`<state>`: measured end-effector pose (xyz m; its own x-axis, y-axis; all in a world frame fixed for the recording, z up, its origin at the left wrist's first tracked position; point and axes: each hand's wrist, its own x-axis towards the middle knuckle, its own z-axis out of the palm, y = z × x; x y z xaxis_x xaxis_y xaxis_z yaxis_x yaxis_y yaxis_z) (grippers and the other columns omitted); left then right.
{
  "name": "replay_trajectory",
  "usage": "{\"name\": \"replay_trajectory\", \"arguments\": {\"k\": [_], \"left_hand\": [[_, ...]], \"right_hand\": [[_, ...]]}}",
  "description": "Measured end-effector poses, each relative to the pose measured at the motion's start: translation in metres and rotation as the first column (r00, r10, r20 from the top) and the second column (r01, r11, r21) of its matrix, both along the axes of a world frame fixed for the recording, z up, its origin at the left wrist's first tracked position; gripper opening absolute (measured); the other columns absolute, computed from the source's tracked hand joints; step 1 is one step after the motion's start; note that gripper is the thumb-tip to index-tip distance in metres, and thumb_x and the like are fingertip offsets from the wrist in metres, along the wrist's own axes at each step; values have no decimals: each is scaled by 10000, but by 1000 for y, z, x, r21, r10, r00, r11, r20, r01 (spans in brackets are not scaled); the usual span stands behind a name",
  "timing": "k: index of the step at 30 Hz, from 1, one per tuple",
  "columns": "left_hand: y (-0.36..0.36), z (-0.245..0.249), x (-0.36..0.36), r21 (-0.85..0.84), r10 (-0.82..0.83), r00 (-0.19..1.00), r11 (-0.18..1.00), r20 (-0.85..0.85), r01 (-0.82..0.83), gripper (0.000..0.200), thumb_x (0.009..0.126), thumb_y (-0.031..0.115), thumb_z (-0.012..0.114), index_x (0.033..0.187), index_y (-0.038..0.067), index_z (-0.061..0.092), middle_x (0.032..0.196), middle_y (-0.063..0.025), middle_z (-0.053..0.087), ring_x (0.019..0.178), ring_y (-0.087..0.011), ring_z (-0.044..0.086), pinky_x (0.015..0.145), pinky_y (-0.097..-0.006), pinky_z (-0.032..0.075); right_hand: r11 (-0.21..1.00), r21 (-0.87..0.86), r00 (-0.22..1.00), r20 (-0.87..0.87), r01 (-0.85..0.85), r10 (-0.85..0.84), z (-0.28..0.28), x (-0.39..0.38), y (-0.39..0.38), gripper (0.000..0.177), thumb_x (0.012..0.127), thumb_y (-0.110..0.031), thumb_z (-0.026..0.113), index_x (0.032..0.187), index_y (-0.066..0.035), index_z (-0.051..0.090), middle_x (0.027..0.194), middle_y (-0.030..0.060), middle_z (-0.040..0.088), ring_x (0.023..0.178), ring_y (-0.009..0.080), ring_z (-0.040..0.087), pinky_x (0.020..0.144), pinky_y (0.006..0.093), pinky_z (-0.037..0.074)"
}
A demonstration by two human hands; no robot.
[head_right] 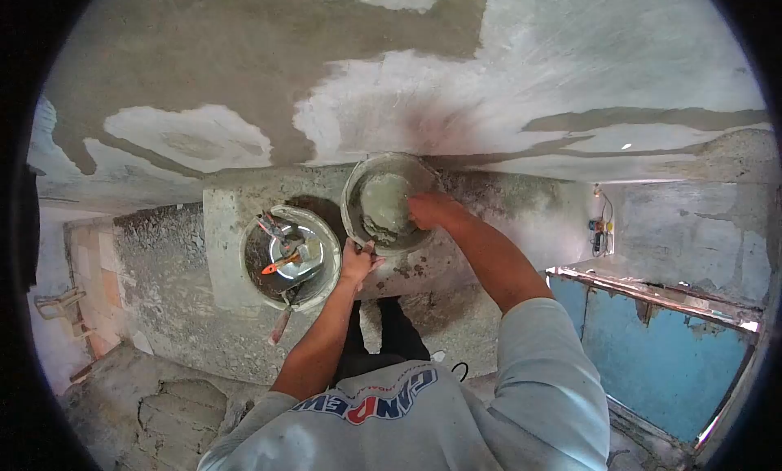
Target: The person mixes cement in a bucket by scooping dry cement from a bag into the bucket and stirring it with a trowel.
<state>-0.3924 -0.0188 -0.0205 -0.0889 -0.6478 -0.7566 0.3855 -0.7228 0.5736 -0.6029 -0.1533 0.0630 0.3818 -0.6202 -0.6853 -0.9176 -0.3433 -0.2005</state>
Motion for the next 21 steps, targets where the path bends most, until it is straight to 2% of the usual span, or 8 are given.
{"name": "replay_trajectory", "arguments": {"k": [3,6,9,12,15,18,21], "left_hand": [[3,1,0,-1,-3,1000,1000,7,3,341,1065,60,538,1367,44,382,1266,-167,606,864,-220,696,767,-370,660],[-3,0,5,-4,-41,999,999,15,41,374,1069,68,527,1401,29,360,1297,-199,595,871,-256,717,790,-386,672],[-6,-4,10,9,-84,996,996,-20,84,376,1072,67,518,1408,26,356,1294,-200,599,890,-264,725,765,-379,673],[-8,-4,8,4,-70,997,998,-31,70,369,1067,64,525,1397,23,364,1286,-202,601,904,-265,729,752,-371,669],[-4,-4,9,-3,-58,998,998,-8,58,362,1056,60,546,1371,9,376,1270,-211,605,905,-258,726,752,-362,665],[-2,-14,6,-39,-34,999,999,1,34,375,1052,55,548,1376,-16,372,1283,-223,594,885,-265,726,742,-350,664],[-5,-10,7,-29,-93,996,995,13,94,381,1052,52,546,1384,-19,374,1294,-223,589,895,-265,723,739,-343,662]], "right_hand": [[991,-88,994,-64,-96,91,-3,-3,12,206,850,-171,699,1010,-52,751,1007,199,747,989,396,723,868,519,579],[973,-169,987,4,-155,158,13,-13,13,191,850,-163,712,1001,-57,761,1014,186,742,1004,384,725,847,509,588],[960,-199,974,-149,-199,171,27,-7,3,166,866,-152,700,987,-66,775,1017,164,737,1017,342,726,825,474,593],[982,-161,959,-281,-95,47,2,9,-2,174,882,-153,688,997,-60,782,1029,146,732,1020,317,728,803,448,599],[960,-250,977,-201,-126,76,-23,19,21,187,904,-138,657,1018,-68,787,1042,152,737,1021,311,736,811,455,607],[983,-182,981,-190,-6,-29,-29,13,23,193,905,-129,646,1020,-65,788,1048,158,737,1030,312,734,840,462,608],[988,-156,989,-144,-8,-15,-26,-4,14,179,888,-119,656,1003,-58,779,1050,171,731,1033,346,724,869,483,598]]}}
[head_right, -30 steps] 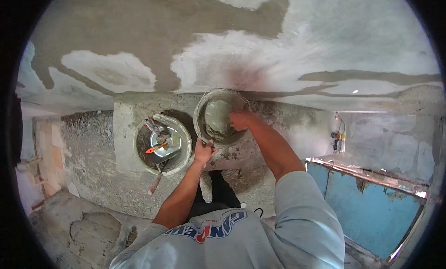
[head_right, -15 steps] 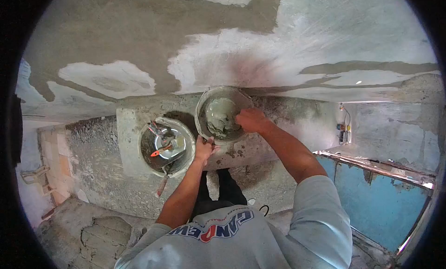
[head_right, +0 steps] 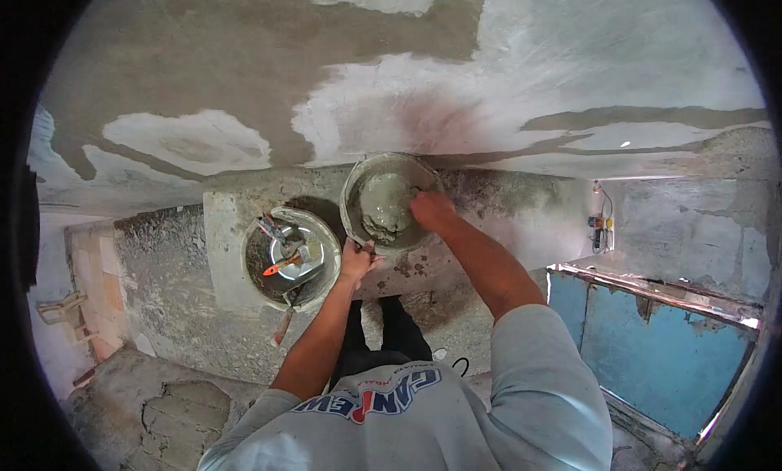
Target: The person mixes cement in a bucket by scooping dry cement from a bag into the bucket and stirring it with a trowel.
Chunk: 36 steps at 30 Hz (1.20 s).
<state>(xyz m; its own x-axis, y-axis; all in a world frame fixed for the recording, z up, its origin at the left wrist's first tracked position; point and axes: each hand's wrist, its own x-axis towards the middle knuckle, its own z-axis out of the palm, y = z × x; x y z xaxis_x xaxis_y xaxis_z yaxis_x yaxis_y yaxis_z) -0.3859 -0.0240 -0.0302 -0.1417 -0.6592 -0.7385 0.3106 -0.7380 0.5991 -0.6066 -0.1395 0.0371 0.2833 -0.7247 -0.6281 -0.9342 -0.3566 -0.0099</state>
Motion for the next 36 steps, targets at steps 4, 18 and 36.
{"name": "replay_trajectory", "arguments": {"k": [4,18,36], "left_hand": [[0,8,-1,-46,43,999,998,-5,-43,366,1057,57,541,1380,-1,380,1302,-204,592,946,-262,715,742,-366,660],[4,-5,0,4,-19,1000,1000,-16,19,464,1067,59,511,1487,76,314,1397,-166,562,1025,-277,710,852,-406,663],[0,-11,6,32,23,995,999,-96,-20,342,1054,45,532,1355,49,368,1282,-190,589,925,-279,724,778,-408,672]], "right_hand": [[998,26,998,28,-57,56,8,-17,-15,163,835,-110,689,967,-41,758,1023,188,727,993,404,713,834,505,592],[971,185,963,248,-153,105,-63,-44,-14,287,815,-130,720,1092,-54,719,1009,194,725,933,392,706,799,485,560],[566,603,539,253,562,-804,-56,20,-7,258,946,-212,725,1136,-38,737,771,58,662,557,114,561,464,321,440]]}}
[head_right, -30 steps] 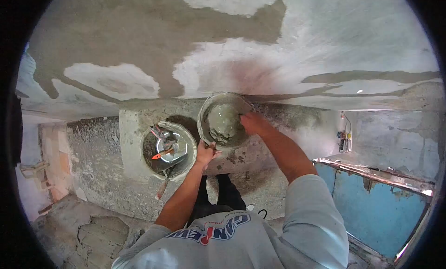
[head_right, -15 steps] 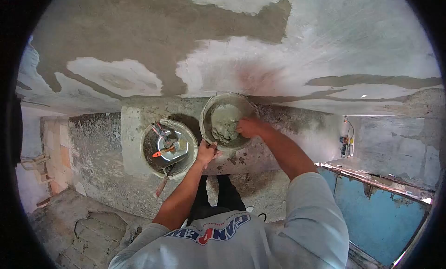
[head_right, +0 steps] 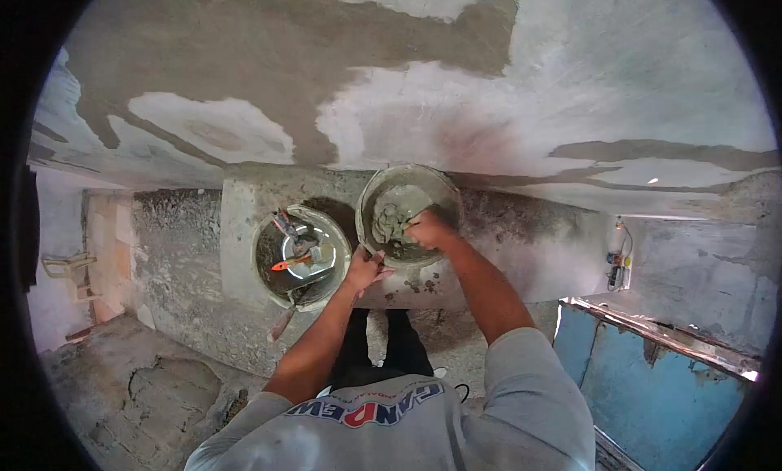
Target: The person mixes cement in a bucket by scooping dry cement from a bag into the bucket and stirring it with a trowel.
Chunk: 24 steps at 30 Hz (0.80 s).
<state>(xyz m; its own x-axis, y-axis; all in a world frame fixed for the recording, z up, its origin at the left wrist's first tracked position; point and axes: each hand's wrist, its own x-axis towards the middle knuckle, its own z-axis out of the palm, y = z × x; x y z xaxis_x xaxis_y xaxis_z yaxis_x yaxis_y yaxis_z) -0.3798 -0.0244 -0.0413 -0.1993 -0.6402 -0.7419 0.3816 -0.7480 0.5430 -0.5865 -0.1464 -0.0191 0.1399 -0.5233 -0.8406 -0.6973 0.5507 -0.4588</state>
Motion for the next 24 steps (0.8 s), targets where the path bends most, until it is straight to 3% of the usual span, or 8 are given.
{"name": "replay_trajectory", "arguments": {"k": [3,6,10,12,14,16,20,24], "left_hand": [[1,4,-3,-25,-27,997,999,66,28,338,1073,90,518,1370,32,368,1305,-190,595,979,-290,728,810,-385,667],[-2,13,-1,24,-22,998,1000,63,21,345,1071,82,519,1373,17,366,1321,-200,588,971,-289,731,801,-380,668],[0,1,-2,-8,7,999,1000,50,-6,364,1046,33,548,1363,29,367,1280,-220,580,908,-280,715,775,-401,683],[-2,14,-1,9,-1,998,1000,66,1,372,1045,32,547,1375,35,374,1284,-214,583,919,-270,714,767,-392,684],[-5,19,-1,26,-6,997,1000,72,4,382,1045,34,549,1383,38,372,1284,-211,585,916,-266,715,763,-382,684],[-6,11,-1,30,-6,999,1000,39,5,393,1047,45,550,1392,32,363,1279,-216,586,910,-275,718,735,-375,679],[-11,1,0,27,-75,992,997,100,73,379,1050,73,550,1378,9,369,1276,-209,584,924,-290,721,735,-373,668],[-10,16,2,64,-73,990,996,123,65,329,1050,85,554,1319,-5,389,1246,-201,557,942,-309,713,772,-402,670]], "right_hand": [[946,261,962,142,189,-232,-15,-15,-8,268,993,-275,688,1115,-37,690,810,61,682,579,121,580,474,301,461],[737,464,755,195,491,-626,-8,-28,1,276,1039,-320,620,1094,-53,663,829,59,684,575,123,573,464,279,468],[753,457,746,248,473,-618,43,-39,15,306,1079,-312,524,1112,-46,672,837,76,687,589,115,577,476,297,491],[935,146,934,110,323,-340,78,-31,19,300,1049,-298,555,1094,-32,687,860,120,707,636,184,640,534,368,539],[974,-224,992,-128,-18,-11,82,-25,24,288,1007,-277,588,1079,-21,699,884,164,720,709,269,691,616,441,573],[706,-506,843,-475,-496,252,62,-18,33,274,953,-248,622,1065,-13,708,911,208,726,808,370,730,721,516,591],[754,-429,800,-563,-498,209,38,11,35,266,891,-205,637,1076,-28,711,999,231,726,969,448,714,862,556,569],[778,-395,809,-540,-488,233,22,17,39,218,890,-195,635,1009,-37,728,1083,233,716,1015,430,709,875,533,573]]}}
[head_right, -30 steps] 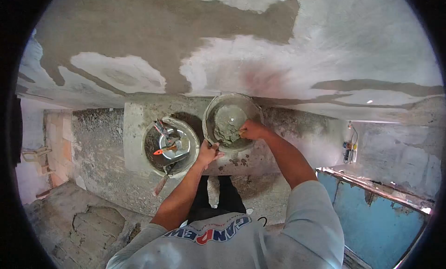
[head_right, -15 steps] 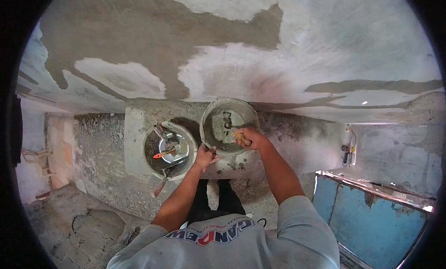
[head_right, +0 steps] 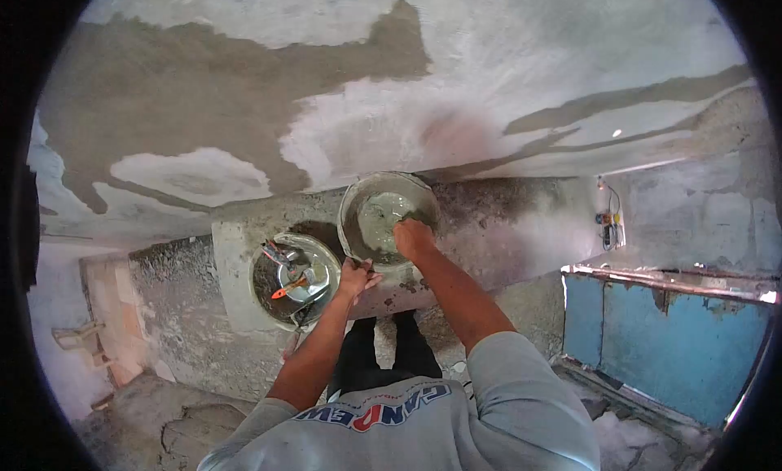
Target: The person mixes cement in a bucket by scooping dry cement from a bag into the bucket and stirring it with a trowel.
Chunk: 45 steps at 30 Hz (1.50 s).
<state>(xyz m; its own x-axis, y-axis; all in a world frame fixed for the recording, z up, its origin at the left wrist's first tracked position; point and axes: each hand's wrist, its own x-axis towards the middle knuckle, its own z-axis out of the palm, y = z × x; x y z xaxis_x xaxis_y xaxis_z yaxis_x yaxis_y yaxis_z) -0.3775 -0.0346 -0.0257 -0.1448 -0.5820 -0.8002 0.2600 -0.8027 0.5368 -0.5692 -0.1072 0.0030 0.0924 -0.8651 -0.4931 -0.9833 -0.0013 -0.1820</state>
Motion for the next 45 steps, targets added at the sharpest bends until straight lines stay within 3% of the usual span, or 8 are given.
{"name": "replay_trajectory", "arguments": {"k": [7,15,18,24,29,34,37,45], "left_hand": [[-2,10,15,124,-47,992,990,-119,62,404,1054,183,593,1341,-21,394,1232,-174,556,1072,-334,697,838,-444,671],[-64,123,45,-215,-399,788,814,470,540,662,1031,339,644,1504,-85,456,1381,-249,628,1155,-260,687,937,-365,557],[-103,78,33,-351,-100,512,616,853,705,738,1011,353,659,1515,-123,408,1549,-301,468,1443,-376,469,1186,-406,358],[-161,-25,25,-483,-168,693,603,702,635,860,968,377,702,1543,-140,324,1555,-343,429,1475,-395,424,1210,-415,329],[-134,54,-3,-360,35,410,553,911,751,725,923,335,753,1463,-71,490,1422,-296,578,1311,-432,568,1101,-455,454],[-107,94,-16,-589,217,601,606,770,536,493,896,307,779,1261,-7,674,1011,-214,734,904,-317,705,855,-424,549],[-101,136,-17,-345,-144,545,636,826,690,353,889,327,771,955,-18,750,807,-193,721,762,-341,678,759,-461,529],[-84,128,-36,-511,-210,752,618,625,597,264,927,191,759,778,5,645,679,1,590,655,-89,491,622,-302,437]], "right_hand": [[994,98,997,-42,-58,62,91,1,-9,176,859,-164,668,969,-49,744,1092,219,720,1003,407,721,841,532,579],[981,-139,990,51,136,-131,-3,28,7,226,911,-174,610,993,-82,799,1007,148,758,1012,349,740,842,511,601],[986,-56,983,97,159,-154,-18,29,22,216,906,-204,628,987,-117,808,987,122,763,980,320,751,793,502,603],[977,-187,994,3,106,-107,45,15,30,176,889,-179,666,962,-150,824,981,78,782,948,263,760,704,426,602],[994,-82,998,-15,65,-67,46,14,20,243,915,-194,616,1033,-137,820,1055,122,785,1002,295,764,758,436,608],[1000,17,1000,-6,1,-1,36,27,-6,248,943,-240,643,1071,-101,803,1192,130,745,1088,325,725,911,467,565],[974,-156,983,-105,-164,148,100,12,5,325,927,-287,704,1196,-113,759,1347,129,649,1209,325,624,1039,485,476],[731,-396,786,538,555,-305,127,-110,170,459,907,-229,762,1342,-109,682,1342,163,626,1251,366,584,1064,479,460]]}}
